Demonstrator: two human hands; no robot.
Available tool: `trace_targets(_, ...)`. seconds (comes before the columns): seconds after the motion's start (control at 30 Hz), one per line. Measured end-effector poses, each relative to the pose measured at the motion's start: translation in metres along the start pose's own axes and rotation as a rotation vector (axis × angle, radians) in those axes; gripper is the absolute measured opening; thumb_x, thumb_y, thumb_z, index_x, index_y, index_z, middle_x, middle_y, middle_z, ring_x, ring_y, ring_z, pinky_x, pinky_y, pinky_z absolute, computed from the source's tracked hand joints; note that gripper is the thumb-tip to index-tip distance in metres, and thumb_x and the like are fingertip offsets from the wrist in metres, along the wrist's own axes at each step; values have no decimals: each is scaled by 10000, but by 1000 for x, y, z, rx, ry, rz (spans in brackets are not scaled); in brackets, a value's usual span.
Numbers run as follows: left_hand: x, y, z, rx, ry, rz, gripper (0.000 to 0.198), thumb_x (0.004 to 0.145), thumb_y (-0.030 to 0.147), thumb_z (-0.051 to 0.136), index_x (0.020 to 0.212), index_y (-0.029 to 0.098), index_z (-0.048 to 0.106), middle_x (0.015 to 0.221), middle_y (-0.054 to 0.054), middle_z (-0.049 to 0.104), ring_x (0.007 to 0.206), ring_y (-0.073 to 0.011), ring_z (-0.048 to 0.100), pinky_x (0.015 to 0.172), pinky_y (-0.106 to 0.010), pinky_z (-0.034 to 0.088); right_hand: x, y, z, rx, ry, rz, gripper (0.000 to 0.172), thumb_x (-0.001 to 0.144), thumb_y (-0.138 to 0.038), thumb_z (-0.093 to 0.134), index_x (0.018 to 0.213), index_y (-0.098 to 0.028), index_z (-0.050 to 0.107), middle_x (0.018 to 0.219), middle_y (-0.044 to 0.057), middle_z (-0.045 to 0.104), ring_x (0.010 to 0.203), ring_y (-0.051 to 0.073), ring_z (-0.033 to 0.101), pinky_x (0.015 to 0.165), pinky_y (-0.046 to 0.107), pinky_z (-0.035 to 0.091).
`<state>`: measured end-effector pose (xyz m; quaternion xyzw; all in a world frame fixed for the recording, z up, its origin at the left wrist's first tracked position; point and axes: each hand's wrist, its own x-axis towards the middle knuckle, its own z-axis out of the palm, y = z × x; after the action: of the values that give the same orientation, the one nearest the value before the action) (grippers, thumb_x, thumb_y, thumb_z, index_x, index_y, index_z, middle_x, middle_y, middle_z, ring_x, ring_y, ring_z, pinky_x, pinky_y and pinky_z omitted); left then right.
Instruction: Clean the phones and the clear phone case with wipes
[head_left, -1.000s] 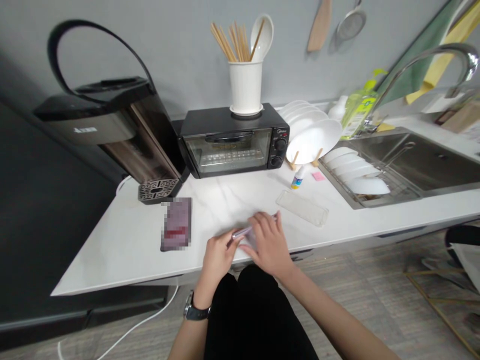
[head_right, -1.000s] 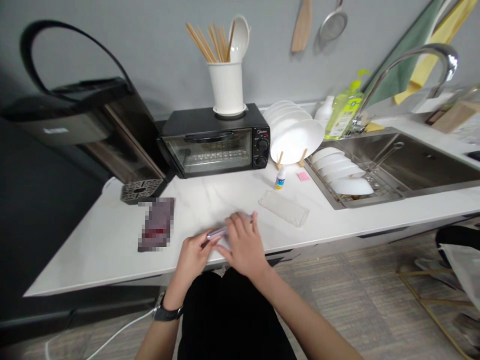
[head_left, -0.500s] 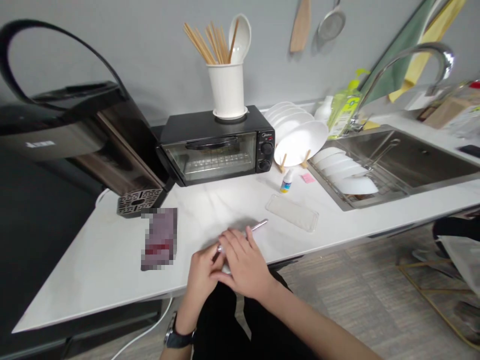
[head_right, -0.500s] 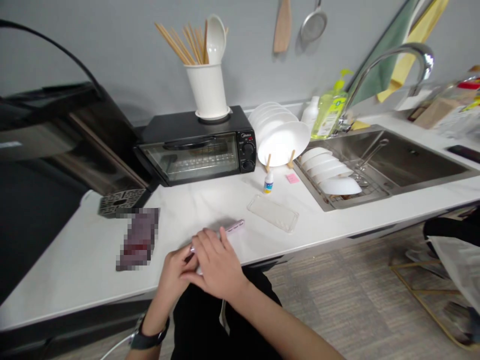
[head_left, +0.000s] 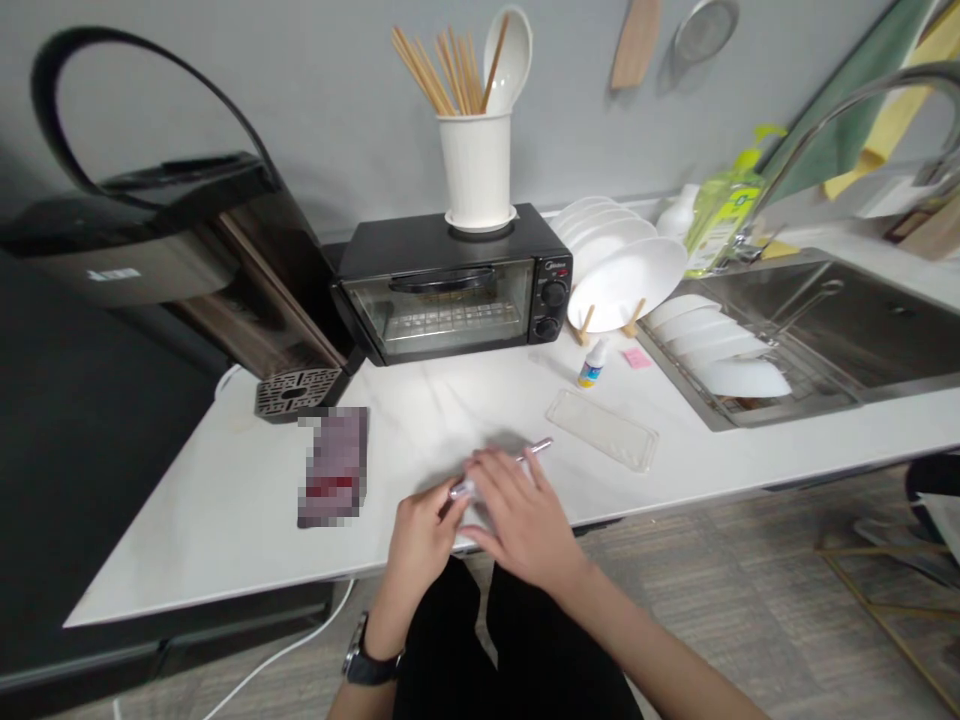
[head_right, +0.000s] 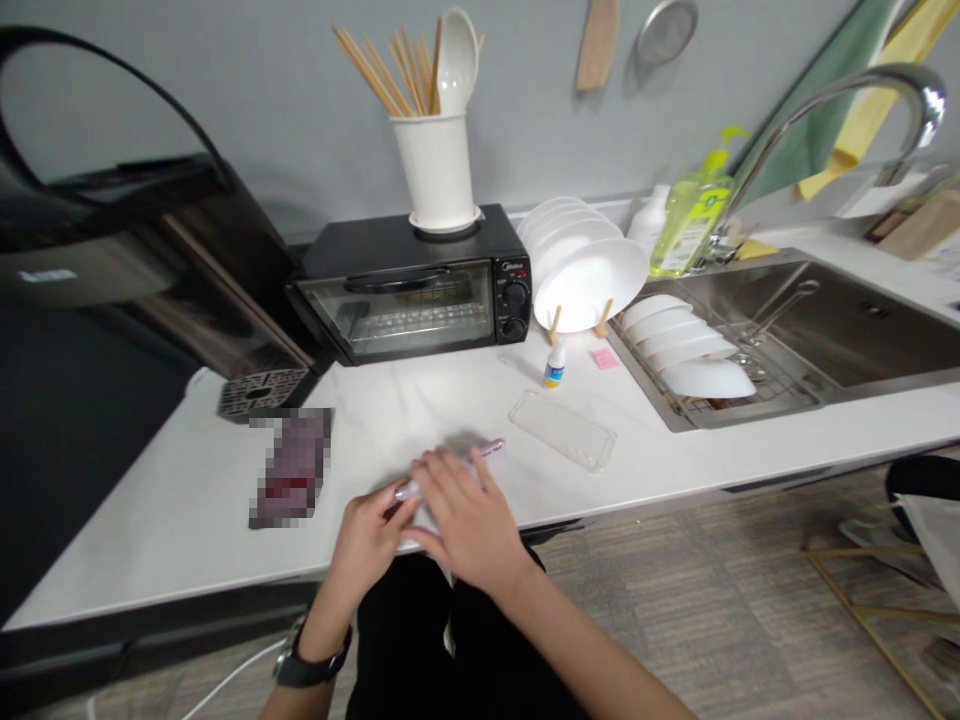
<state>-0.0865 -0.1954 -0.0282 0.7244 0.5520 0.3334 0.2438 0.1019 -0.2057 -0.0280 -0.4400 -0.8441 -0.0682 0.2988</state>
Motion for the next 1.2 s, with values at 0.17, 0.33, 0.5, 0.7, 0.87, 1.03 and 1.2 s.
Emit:
trace_targets(0.17,0,5,0,-22,-19,-17,275,1023,346,585,1051,195,813,934,-79,855,730,-220,773,717,-276,572,-3,13,-4,-45,31,72,703,1085,-596,435,1550,-72,499,1522,230,618,1515,360,465,1304,546,239)
trace_targets(0.33,0,5,0,-31,-17,-18,263,1019,352,603,1069,203,814,983,-74,857,771,-215,778,750,-266,570,-2,8,-6,-73,53,209,794,1077,-650,398,1610,-62,423,1540,253,598,1515,391,468,1301,601,206)
trace_targets(0.5,0,3,-1,-7,-27,-19,264,1010,321,583,1022,185,809,868,-71,840,689,-198,746,685,-255,540,0,1,-6,-9,4,63,710,1101,-599,371,1588,-90,462,1522,210,633,1542,337,453,1324,531,192)
trace_targets(0.7,0,3,-1,28,-12,-14,308,994,323,564,805,191,767,705,-50,779,575,-175,657,624,-254,506,0,2,-3,1,-7,-43,747,1092,-615,398,1610,-78,433,1555,197,610,1569,317,420,1321,498,238)
trace_targets(0.87,1,3,-1,-5,-35,-20,261,1005,337,583,958,195,797,850,-76,829,656,-190,705,664,-263,520,-1,-2,2,-94,49,181,849,1079,-651,396,1627,-4,378,1592,270,549,1601,396,353,1316,582,177)
trace_targets(1.03,0,4,0,19,-28,-36,268,996,297,568,863,197,777,772,-66,798,639,-193,698,656,-262,517,-4,-4,3,-36,-28,33,777,1102,-593,386,1679,-78,315,1628,211,536,1606,326,366,1328,530,187)
trace_targets(1.2,-1,2,-1,28,-16,-10,268,993,284,568,845,195,772,741,-62,784,600,-187,676,643,-264,515,-5,-6,1,-62,4,74,823,1097,-610,365,1661,-12,320,1654,231,496,1628,355,313,1337,544,141)
